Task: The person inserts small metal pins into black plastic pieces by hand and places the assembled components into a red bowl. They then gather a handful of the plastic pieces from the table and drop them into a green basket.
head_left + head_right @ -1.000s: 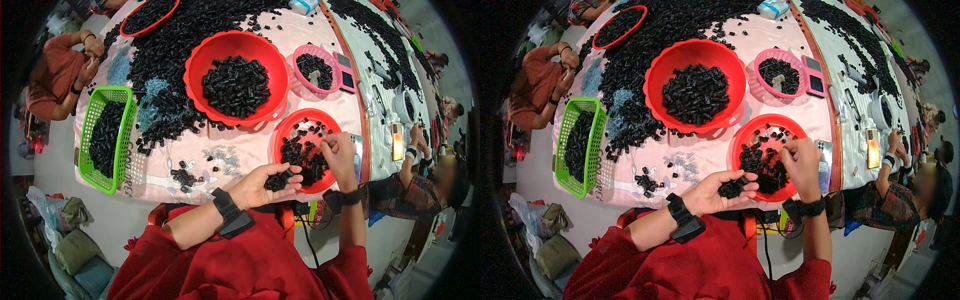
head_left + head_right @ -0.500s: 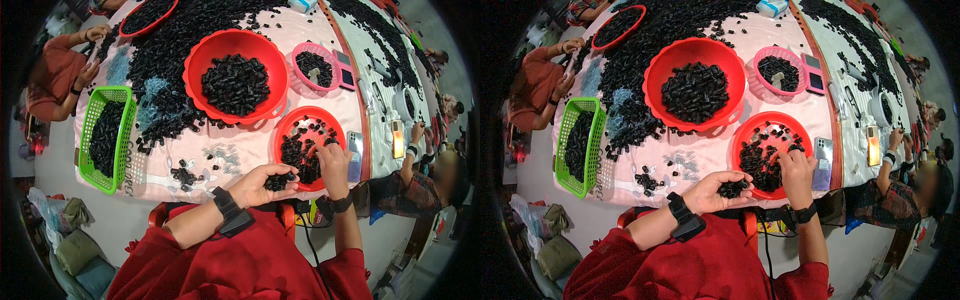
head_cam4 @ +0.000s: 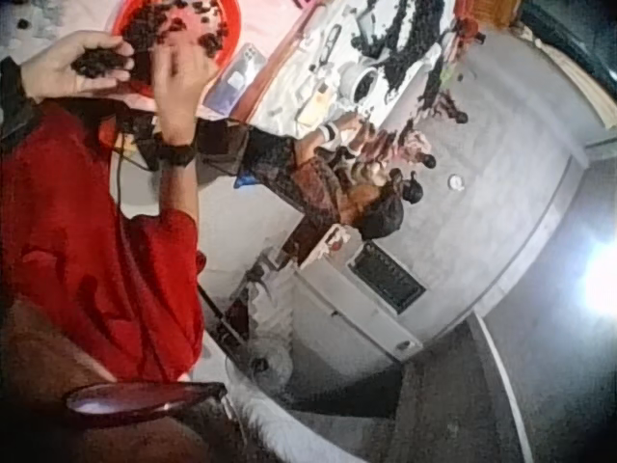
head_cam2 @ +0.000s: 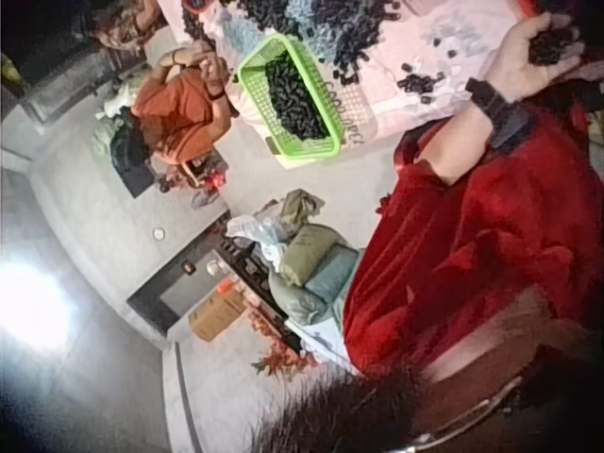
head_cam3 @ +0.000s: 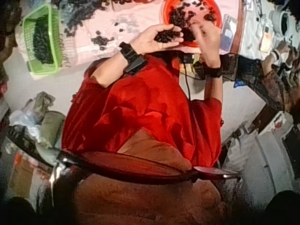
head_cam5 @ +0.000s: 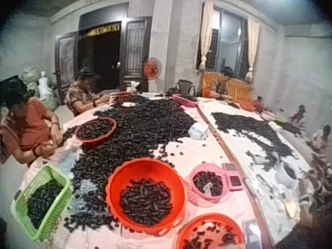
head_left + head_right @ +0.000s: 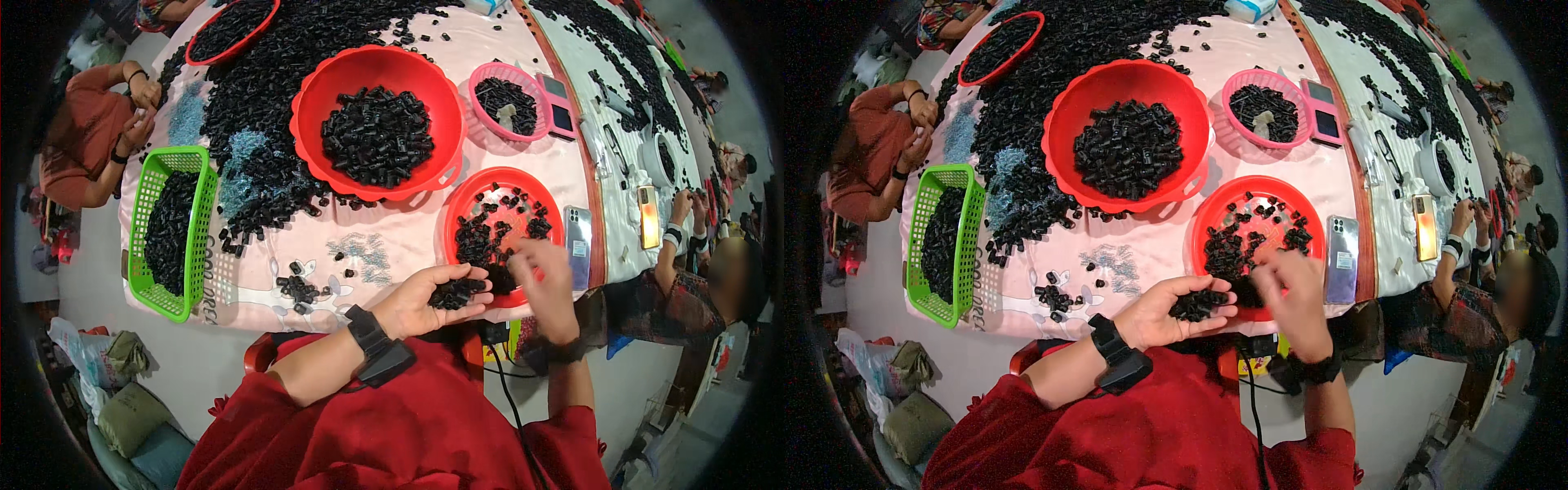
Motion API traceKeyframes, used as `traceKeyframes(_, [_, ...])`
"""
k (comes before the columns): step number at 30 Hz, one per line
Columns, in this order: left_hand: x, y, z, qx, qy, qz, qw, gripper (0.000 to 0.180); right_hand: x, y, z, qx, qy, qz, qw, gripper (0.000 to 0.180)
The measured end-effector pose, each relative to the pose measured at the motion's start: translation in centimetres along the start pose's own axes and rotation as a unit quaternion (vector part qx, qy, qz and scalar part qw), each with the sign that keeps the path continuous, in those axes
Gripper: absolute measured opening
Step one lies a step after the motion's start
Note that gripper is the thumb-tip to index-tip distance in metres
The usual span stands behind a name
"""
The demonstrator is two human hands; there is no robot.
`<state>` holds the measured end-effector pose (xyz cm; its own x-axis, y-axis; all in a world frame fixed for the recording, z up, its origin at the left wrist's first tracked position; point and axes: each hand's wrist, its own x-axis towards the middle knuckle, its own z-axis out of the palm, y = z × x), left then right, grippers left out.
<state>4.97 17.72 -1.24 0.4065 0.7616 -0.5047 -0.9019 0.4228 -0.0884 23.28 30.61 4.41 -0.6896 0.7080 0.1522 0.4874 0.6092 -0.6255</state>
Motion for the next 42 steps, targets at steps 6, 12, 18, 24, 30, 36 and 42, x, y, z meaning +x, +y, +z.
traceKeyframes(6, [0.6,0.2,-1.3,-0.032,-0.038,-0.051,0.998,0.027,0.0,6.5,0.0,-0.237,0.064,-0.086,0.966,0.014])
traceKeyframes(12, [0.6,0.1,-1.6,-0.036,-0.087,-0.059,0.994,0.029,0.9,5.6,0.9,-0.252,0.034,-0.1,0.962,0.013])
traceKeyframes(18, [0.3,-0.1,-0.1,-0.006,-0.009,-0.013,1.0,0.038,0.3,4.3,0.6,-0.104,0.05,-0.013,0.993,0.017])
traceKeyframes(24, [0.9,-0.3,-1.2,-0.042,-0.035,-0.017,0.998,0.037,-0.4,-0.1,-0.1,-0.035,-0.028,-0.026,0.999,0.013])
traceKeyframes(30, [0.6,-0.1,-0.9,-0.006,0.021,-0.005,1.0,0.03,-1.7,3.4,1.6,-0.206,0.02,-0.078,0.975,0.01])
traceKeyframes(36, [0.5,-0.3,-1.3,0.015,0.032,-0.015,0.999,0.025,-1.1,3.5,2.5,-0.226,0.026,-0.079,0.971,0.019])
traceKeyframes(42, [0.0,-0.2,-0.8,0.046,-0.02,-0.004,0.999,0.032,-0.8,3.3,2.5,-0.235,0.014,-0.06,0.97,0.022])
